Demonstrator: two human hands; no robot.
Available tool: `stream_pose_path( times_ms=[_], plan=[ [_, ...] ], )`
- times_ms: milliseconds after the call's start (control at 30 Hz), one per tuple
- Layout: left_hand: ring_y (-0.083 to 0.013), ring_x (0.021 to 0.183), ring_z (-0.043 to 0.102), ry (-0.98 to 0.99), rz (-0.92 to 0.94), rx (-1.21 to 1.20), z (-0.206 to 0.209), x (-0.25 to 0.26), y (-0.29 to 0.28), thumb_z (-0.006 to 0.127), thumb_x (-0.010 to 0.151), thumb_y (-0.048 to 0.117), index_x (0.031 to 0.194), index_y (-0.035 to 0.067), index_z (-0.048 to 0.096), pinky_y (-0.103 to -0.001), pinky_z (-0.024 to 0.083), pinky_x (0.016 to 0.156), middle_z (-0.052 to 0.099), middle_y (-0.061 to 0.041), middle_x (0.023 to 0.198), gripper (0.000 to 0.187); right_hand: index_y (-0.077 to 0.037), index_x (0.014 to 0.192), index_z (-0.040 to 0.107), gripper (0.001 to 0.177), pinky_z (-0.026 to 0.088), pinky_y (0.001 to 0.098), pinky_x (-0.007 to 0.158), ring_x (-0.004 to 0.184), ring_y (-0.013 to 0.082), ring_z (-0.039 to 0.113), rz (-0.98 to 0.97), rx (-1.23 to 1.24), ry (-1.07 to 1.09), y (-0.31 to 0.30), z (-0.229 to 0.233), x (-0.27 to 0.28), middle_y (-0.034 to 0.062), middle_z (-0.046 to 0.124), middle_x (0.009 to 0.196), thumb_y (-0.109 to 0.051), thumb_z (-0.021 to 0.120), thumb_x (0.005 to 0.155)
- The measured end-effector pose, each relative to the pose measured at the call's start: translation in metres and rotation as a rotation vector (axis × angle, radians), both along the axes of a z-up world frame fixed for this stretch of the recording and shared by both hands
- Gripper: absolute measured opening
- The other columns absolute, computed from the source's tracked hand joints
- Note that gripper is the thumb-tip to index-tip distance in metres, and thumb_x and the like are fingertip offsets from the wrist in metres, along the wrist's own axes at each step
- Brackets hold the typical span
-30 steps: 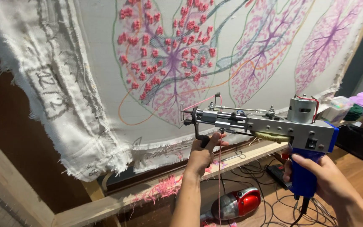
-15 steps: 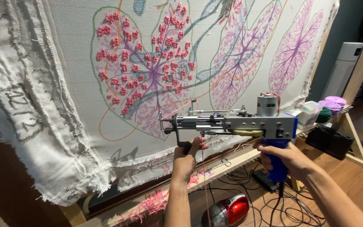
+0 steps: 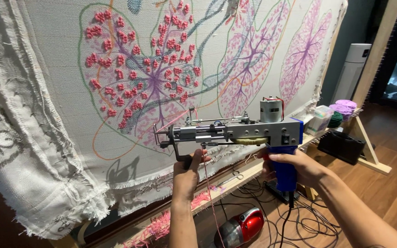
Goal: Using a tufting gun to create a patterned rug on a frame.
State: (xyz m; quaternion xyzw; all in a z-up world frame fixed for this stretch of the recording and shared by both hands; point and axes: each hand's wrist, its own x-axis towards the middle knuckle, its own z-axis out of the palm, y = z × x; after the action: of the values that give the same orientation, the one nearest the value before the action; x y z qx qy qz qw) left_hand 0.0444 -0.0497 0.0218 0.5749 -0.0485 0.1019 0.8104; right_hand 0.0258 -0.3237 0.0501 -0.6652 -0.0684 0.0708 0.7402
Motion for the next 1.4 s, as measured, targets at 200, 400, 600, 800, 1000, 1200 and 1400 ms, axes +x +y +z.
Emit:
stream_pose_path(
  times_ms=[200,400,600,800,1000,1200,1400],
  plan=[
    [-0.0032,0.029,0.03,0.024,-0.029,0.147,0.012,-0.011,-0.02,0.062,0.085,0.036,0.095,0.008,0.071,-0.017,0.022,0.035,0.071,-0.011,0.08,0.03,0.002,0.089,0.058,0.017,0.045,0.0435,0.042,0.041,0.0223,0.042,0.01,0.223,-0.16,-0.031,-0.027,-0.004,0.012,0.039,0.051,-0.009,0.059,0.076],
    [-0.0105,0.043,0.049,-0.115,-0.089,0.313,0.031,-0.026,-0.033,0.056,0.083,0.034,0.117,0.018,0.061,-0.024,0.035,0.037,0.048,0.002,0.053,0.038,0.001,0.074,0.057,0.025,0.04,0.0347,0.033,0.037,0.0213,0.049,-0.201,0.04,-0.304,-0.039,-0.005,-0.049,0.0107,0.051,0.05,-0.022,0.068,0.073],
    [-0.0092,0.05,0.051,-0.242,-0.051,0.522,0.036,-0.032,-0.035,0.038,0.089,0.031,0.128,0.011,0.043,-0.024,0.042,0.043,0.065,-0.009,0.096,0.044,0.001,0.085,0.063,0.027,0.038,0.0296,0.033,0.04,0.0177,0.048,-0.365,0.033,-0.4,-0.016,0.022,-0.075,0.0084,0.052,0.053,-0.022,0.068,0.072],
    [-0.029,0.122,0.043,-0.322,-0.046,0.468,0.024,-0.015,-0.032,0.031,0.09,0.027,0.137,0.005,0.027,-0.044,0.04,0.098,0.04,-0.019,0.134,0.052,0.002,0.093,0.064,0.026,0.037,0.0271,0.033,0.04,0.0151,0.046,-0.315,0.015,-0.459,0.001,0.032,-0.074,0.0065,0.049,0.052,-0.016,0.065,0.075],
    [-0.0277,0.113,0.052,-0.398,0.053,0.462,0.018,-0.002,-0.024,0.031,0.091,0.02,0.133,0.002,0.034,-0.039,0.046,0.091,0.051,-0.019,0.124,0.046,0.002,0.093,0.062,0.027,0.037,0.0294,0.035,0.041,0.0166,0.045,-0.33,-0.012,-0.425,0.015,0.035,-0.066,0.0064,0.048,0.053,-0.016,0.066,0.073],
    [-0.014,0.067,0.059,-0.268,0.102,0.54,0.031,-0.016,-0.008,0.037,0.09,0.025,0.129,0.004,0.043,-0.028,0.046,0.055,0.063,-0.009,0.089,0.045,0.001,0.092,0.062,0.023,0.04,0.031,0.034,0.039,0.0178,0.047,-0.323,-0.068,-0.465,0.023,0.034,-0.066,0.0078,0.048,0.053,-0.014,0.065,0.074],
    [-0.0101,0.046,0.048,-0.294,0.159,0.549,0.036,-0.025,0.001,0.044,0.088,0.023,0.119,0.007,0.054,-0.028,0.033,0.04,0.056,-0.001,0.062,0.036,0.002,0.091,0.06,0.017,0.036,0.0296,0.034,0.04,0.0182,0.045,-0.336,-0.051,-0.442,0.026,0.03,-0.067,0.0088,0.047,0.053,-0.009,0.063,0.078]
  ],
)
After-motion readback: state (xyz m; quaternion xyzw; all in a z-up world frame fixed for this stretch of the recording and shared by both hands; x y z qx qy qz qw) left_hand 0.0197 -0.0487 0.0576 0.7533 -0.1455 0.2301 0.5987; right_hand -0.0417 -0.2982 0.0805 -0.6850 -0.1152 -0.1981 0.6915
